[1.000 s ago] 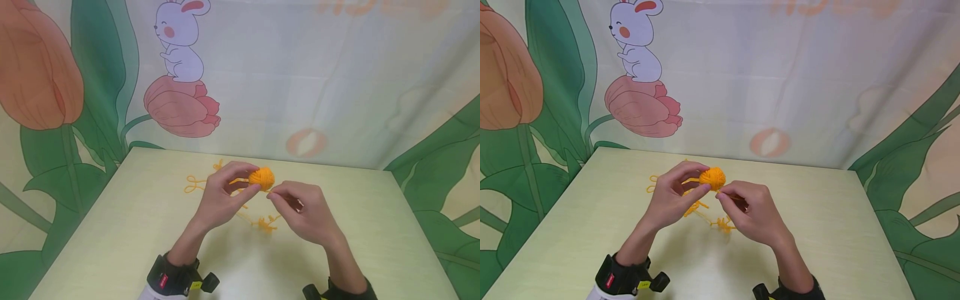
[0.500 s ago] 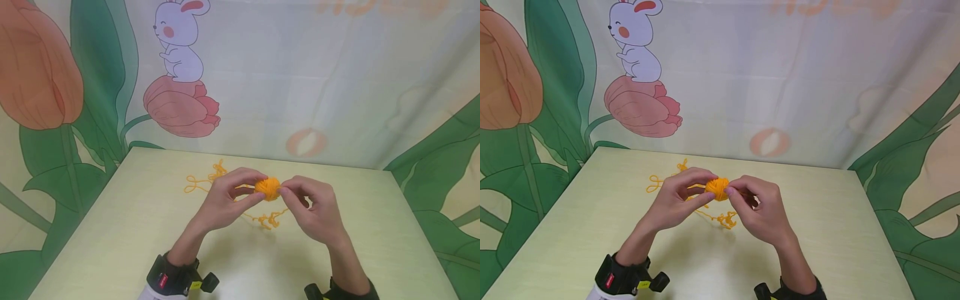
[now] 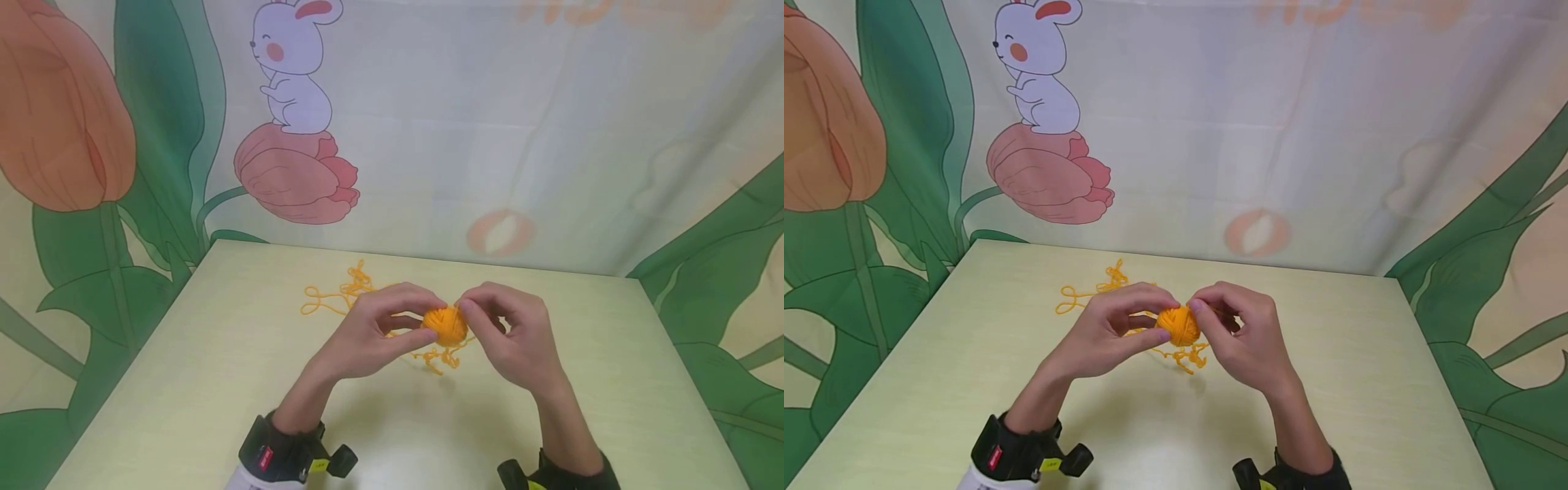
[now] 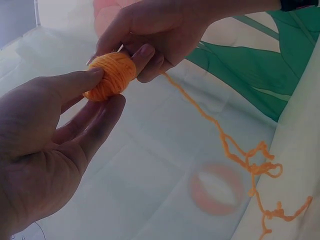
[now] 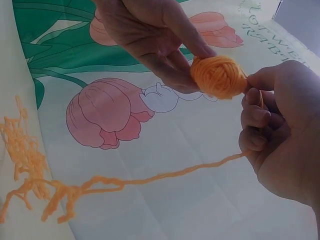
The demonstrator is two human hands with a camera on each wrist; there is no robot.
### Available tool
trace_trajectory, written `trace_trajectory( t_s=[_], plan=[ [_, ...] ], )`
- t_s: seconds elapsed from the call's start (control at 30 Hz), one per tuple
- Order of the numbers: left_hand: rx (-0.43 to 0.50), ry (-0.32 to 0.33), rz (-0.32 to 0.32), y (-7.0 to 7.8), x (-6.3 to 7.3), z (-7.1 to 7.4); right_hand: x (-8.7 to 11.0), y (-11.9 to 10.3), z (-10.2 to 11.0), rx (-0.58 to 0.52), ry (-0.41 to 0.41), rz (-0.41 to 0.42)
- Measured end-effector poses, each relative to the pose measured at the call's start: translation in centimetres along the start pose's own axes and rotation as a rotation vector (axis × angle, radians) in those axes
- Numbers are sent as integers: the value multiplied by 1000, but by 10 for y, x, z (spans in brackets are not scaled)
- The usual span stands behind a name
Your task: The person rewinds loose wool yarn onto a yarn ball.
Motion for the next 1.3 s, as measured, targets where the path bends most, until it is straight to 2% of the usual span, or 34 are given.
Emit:
trace_trajectory(
  t_s=[0.27,0.6,0.87,1.07,1.3],
  plan=[
    [35,-20,-2,3,0,0,-1,9,-1,-24,7,-27],
    [83,-9,-37,6,0,1,0,29,-8,-42,-32,-121],
    [116,99,-17,8,2,7,0,41,-23,-97,-141,-159],
    [101,198,-1,7,4,14,-1,42,-33,-41,-224,-139],
    [74,288,15,4,4,19,-2,34,-37,21,-254,-86]
  ],
)
Point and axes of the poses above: each hand's wrist, its own x-axis away from the middle knuckle, its own z-axis out of the back of the hand, y = z × x, the point moved 5 cm from there along -x, towards the middle knuckle, and after that the axes turned 9 degrees about -y, right-handed, at the moved point
